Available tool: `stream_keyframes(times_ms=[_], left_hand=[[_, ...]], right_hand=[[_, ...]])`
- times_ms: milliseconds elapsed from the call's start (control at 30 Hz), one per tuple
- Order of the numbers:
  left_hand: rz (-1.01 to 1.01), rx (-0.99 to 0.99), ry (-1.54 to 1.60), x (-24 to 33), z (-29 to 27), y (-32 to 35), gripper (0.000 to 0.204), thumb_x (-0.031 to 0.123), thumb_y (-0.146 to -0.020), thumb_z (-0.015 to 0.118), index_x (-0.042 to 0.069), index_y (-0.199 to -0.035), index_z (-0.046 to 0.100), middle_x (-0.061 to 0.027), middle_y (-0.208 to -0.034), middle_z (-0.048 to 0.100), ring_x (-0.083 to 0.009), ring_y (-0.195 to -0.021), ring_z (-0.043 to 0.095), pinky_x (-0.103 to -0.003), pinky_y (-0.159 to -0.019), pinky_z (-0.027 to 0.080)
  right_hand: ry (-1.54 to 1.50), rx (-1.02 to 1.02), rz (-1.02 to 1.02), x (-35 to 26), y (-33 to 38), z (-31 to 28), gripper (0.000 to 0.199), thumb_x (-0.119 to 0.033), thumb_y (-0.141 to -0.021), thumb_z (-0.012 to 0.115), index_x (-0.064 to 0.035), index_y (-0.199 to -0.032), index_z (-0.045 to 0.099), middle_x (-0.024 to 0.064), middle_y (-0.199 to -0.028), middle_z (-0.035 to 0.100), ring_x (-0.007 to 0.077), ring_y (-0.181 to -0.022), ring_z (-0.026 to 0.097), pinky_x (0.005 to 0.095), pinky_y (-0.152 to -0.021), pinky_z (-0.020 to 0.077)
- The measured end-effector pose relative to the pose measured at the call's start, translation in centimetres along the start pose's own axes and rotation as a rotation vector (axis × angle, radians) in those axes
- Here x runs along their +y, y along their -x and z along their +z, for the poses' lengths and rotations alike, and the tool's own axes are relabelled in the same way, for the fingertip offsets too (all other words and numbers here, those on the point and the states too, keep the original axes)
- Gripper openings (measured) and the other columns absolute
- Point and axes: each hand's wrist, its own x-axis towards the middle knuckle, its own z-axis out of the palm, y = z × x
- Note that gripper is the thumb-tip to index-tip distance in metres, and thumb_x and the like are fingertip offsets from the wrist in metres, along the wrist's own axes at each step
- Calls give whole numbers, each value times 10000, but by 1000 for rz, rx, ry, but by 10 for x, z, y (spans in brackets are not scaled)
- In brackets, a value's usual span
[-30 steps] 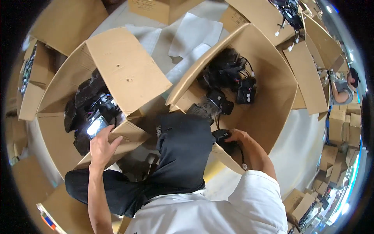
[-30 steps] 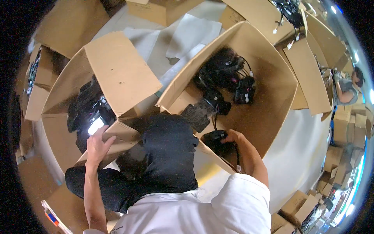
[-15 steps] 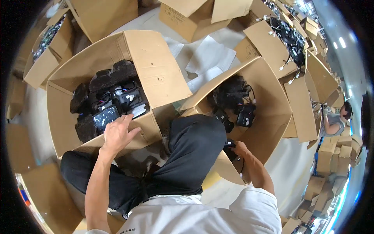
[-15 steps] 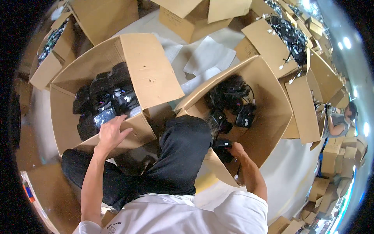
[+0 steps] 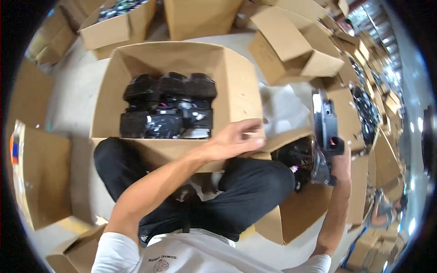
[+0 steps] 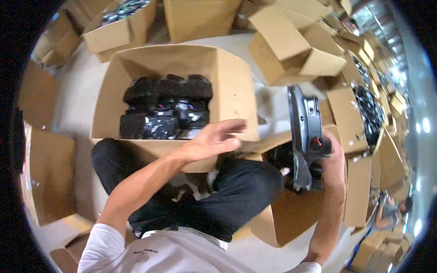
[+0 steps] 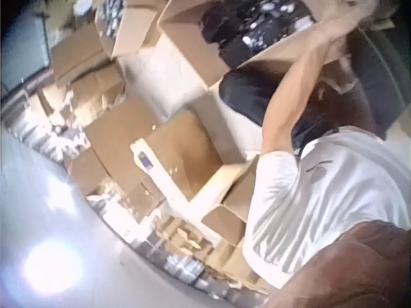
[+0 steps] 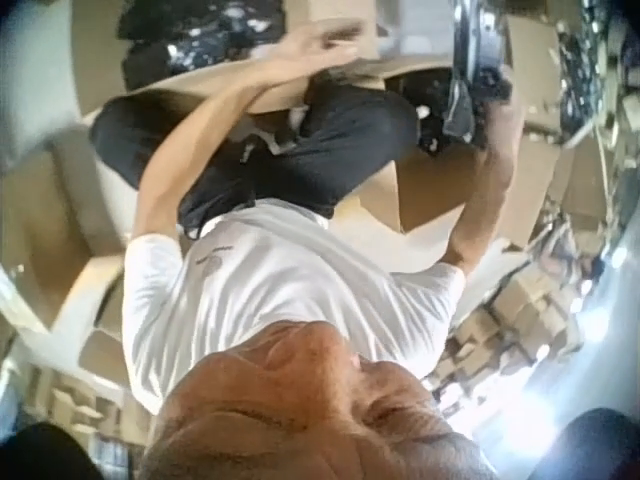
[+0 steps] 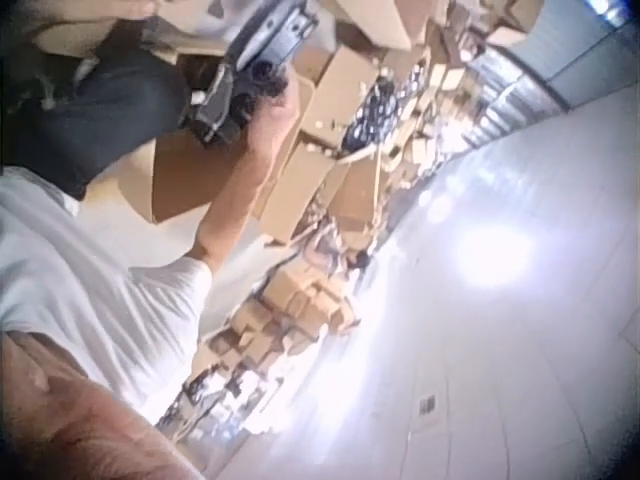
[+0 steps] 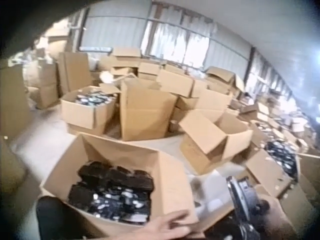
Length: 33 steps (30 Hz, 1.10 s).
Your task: The person packs electronic camera units into cardboard boxes by hand, layering them with protective foam dividers.
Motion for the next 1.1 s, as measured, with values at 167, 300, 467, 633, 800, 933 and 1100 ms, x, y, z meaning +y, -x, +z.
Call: stream_keyframes(times_ms=[167,300,467,633,800,933,1100], left_hand=[[327,-125,772,74,-51,-6,449,171,-981,620,37,-1396,516,-139,-1353,598,-216,-1209,608,-366,-1084,485],[399,311,434,107,-125,53,713,535,-907,679,15,-1372,532,-141,-1325,630,-280,-1162,648,-416,-1037,530],[472,762,-131,151,-167,88,661,364,-775,874,-34,-1219,587,-122,-1063,704,-202,-949,705,-352,-861,599],[149,815,-413,103,-202,85,612,294,-798,872,-87,-1187,592,-139,-1022,717,-172,-935,684,-319,-849,567],[21,949,-910,66,-221,87,576,265,-867,750,-56,-1300,548,-257,-1247,601,-382,-1164,613,-430,-986,498],[148,939,-877,82,-222,83,502,247,-904,701,-59,-1278,566,-243,-1198,602,-397,-1116,615,-439,-961,498],[55,961,-819,83,-232,100,492,263,-903,709,-52,-1260,583,-224,-1170,615,-399,-1022,643,-433,-893,511]], right_hand=[[-158,-639,-695,-95,-56,134,451,-28,-893,654,30,-1334,574,115,-1319,623,194,-1197,579,309,-1063,408],[-317,-715,-720,-130,-78,231,418,79,-885,638,34,-1298,599,25,-1156,688,104,-1068,593,266,-994,448],[-966,-1029,-59,-149,-121,267,400,-134,-963,651,35,-1319,580,73,-1239,664,164,-1159,593,330,-1044,450],[-749,-699,-62,-120,-119,339,519,-236,-930,741,21,-1336,546,131,-1243,653,204,-1093,654,338,-954,538],[-771,-802,420,-10,-145,395,489,-275,-966,681,-11,-1349,532,108,-1258,652,247,-1125,651,418,-988,542],[-288,-608,701,106,-181,400,441,-33,-929,693,41,-1334,535,172,-1259,642,303,-1090,666,445,-933,576],[-306,-655,826,134,-195,406,394,27,-916,680,83,-1285,555,182,-1179,669,300,-1021,688,435,-894,590]])
